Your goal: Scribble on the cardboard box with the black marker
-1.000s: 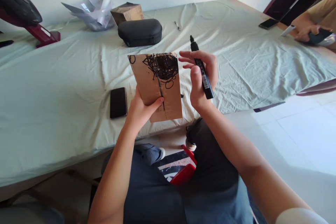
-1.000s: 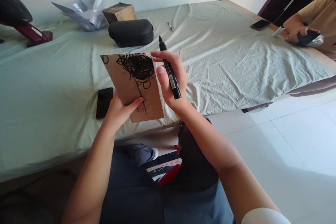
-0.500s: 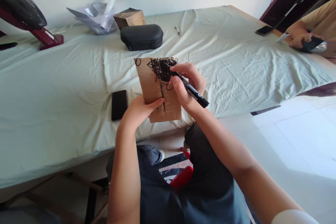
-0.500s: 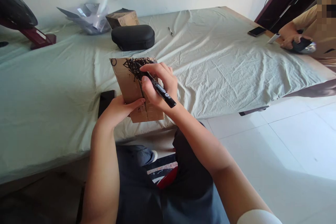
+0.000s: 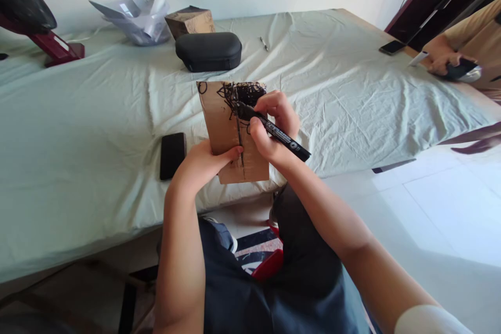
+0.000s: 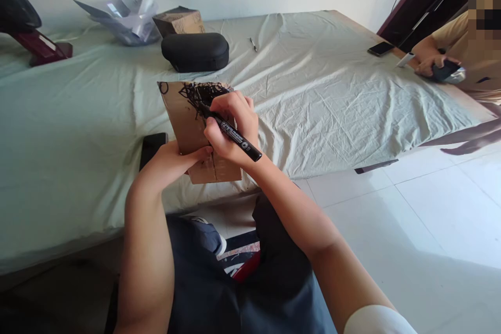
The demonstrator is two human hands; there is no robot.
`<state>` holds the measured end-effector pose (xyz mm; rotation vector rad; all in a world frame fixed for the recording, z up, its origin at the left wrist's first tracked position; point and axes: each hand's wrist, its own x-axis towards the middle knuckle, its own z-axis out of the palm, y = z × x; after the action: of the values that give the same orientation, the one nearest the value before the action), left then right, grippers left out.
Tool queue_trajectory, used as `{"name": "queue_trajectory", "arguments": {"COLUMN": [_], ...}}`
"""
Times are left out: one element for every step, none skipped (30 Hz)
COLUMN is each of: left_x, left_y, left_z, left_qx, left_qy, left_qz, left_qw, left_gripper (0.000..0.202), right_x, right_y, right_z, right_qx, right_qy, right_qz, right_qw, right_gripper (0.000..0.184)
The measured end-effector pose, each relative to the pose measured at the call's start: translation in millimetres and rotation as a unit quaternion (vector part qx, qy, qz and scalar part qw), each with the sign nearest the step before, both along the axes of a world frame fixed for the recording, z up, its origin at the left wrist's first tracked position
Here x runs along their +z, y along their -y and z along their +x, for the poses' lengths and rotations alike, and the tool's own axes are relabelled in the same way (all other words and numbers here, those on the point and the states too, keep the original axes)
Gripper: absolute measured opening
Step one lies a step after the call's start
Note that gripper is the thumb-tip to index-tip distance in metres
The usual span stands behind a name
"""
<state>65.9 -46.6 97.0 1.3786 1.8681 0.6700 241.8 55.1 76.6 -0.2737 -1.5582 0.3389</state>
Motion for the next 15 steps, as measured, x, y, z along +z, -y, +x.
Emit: {"name": "queue_trajectory", "arguments": {"left_x": [0.5,0.6,0.5,0.1,-0.4,-1.1,-2.0,-2.9,-3.9,-4.7,-5.5,-6.1,-6.4,-6.6,-6.7], "left_y": [0,-1,-1,-1,-2,-2,-1,-1,0,0,1,1,2,2,1], "left_z": [0,0,0,-1,-1,-2,-2,-3,-4,-4,-4,-5,-5,-5,-6], "left_qx": [0.002,0.005,0.007,0.009,0.009,0.007,0.003,-0.002,-0.006,-0.008,-0.008,-0.007,-0.006,-0.006,-0.007], "left_qy": [0.001,-0.001,-0.005,-0.011,-0.016,-0.021,-0.026,-0.029,-0.033,-0.036,-0.038,-0.04,-0.04,-0.038,-0.036], "left_qz": [-0.001,-0.002,-0.003,-0.004,-0.004,-0.002,0.001,0.007,0.012,0.015,0.015,0.013,0.01,0.008,0.008], "left_qw": [1.0,1.0,1.0,1.0,1.0,1.0,1.0,1.0,0.999,0.999,0.999,0.999,0.999,0.999,0.999], "left_gripper": [0.061,0.062,0.063,0.064,0.066,0.068,0.069,0.07,0.07,0.07,0.069,0.069,0.069,0.069,0.07], "right_x": [0.8,1.7,2.5,3.1,3.5,3.8,3.8,3.8,3.5,3.1,2.5,1.7,0.6,-0.7,-2.3], "right_y": [0,1,2,2,3,2,1,-1,-3,-6,-8,-10,-12,-12,-12], "right_z": [0,1,2,4,6,8,9,10,11,10,10,9,8,7,7], "right_qx": [0.004,0.005,0.003,-0.002,-0.012,-0.025,-0.039,-0.053,-0.067,-0.084,-0.101,-0.116,-0.129,-0.137,-0.14], "right_qy": [-0.003,-0.003,-0.005,-0.013,-0.03,-0.053,-0.078,-0.101,-0.118,-0.133,-0.144,-0.148,-0.15,-0.145,-0.133], "right_qz": [0.001,0.0,-0.004,-0.011,-0.02,-0.031,-0.039,-0.04,-0.036,-0.023,-0.01,-0.005,-0.008,-0.022,-0.042], "right_qw": [1.0,1.0,1.0,1.0,0.999,0.998,0.995,0.993,0.99,0.987,0.984,0.982,0.98,0.98,0.98], "right_gripper": [0.013,0.014,0.013,0.012,0.011,0.009,0.008,0.007,0.007,0.006,0.007,0.008,0.01,0.012,0.013]}}
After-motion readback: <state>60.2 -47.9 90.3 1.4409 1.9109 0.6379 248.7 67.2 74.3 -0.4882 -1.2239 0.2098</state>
